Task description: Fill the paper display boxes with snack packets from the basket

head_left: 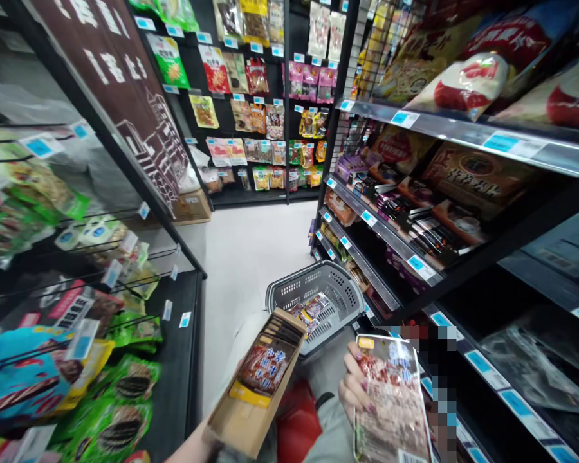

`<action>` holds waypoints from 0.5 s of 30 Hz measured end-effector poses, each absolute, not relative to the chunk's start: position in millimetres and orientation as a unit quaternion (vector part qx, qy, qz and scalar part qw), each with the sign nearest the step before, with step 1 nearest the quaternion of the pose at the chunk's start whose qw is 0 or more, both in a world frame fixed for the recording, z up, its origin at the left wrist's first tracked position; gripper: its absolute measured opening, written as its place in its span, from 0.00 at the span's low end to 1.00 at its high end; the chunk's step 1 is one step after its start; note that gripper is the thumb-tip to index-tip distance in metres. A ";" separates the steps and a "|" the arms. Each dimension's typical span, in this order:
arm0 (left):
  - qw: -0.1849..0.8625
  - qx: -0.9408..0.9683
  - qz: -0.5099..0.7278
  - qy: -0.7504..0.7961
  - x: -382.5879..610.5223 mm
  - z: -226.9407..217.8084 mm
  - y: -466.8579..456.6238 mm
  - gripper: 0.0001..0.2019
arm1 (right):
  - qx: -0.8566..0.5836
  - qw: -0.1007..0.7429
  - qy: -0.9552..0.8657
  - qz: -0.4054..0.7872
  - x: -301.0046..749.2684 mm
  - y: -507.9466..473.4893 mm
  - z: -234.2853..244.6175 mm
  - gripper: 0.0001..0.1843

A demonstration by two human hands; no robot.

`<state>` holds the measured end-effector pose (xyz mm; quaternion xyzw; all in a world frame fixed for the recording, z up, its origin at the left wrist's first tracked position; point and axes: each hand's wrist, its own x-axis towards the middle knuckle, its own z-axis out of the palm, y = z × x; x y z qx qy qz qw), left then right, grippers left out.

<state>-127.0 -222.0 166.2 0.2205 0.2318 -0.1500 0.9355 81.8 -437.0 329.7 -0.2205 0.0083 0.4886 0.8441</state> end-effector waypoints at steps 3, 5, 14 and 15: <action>0.943 0.185 -0.149 0.233 -125.8 179.1 -225.8 0.21 | -0.321 0.813 -0.026 0.485 80.7 -439.4 314.2 0.18; 0.945 0.178 -0.140 0.236 -126.6 183.3 -228.3 0.22 | -0.465 0.789 -0.006 0.401 82.5 -441.8 294.4 0.16; 0.950 0.140 -0.139 0.243 -123.3 177.5 -227.2 0.20 | -0.866 0.459 0.004 0.199 135.5 -430.0 168.3 0.11; 0.949 0.150 -0.133 0.242 -121.5 179.7 -227.5 0.19 | -0.873 0.447 -0.002 0.196 146.1 -419.0 161.7 0.11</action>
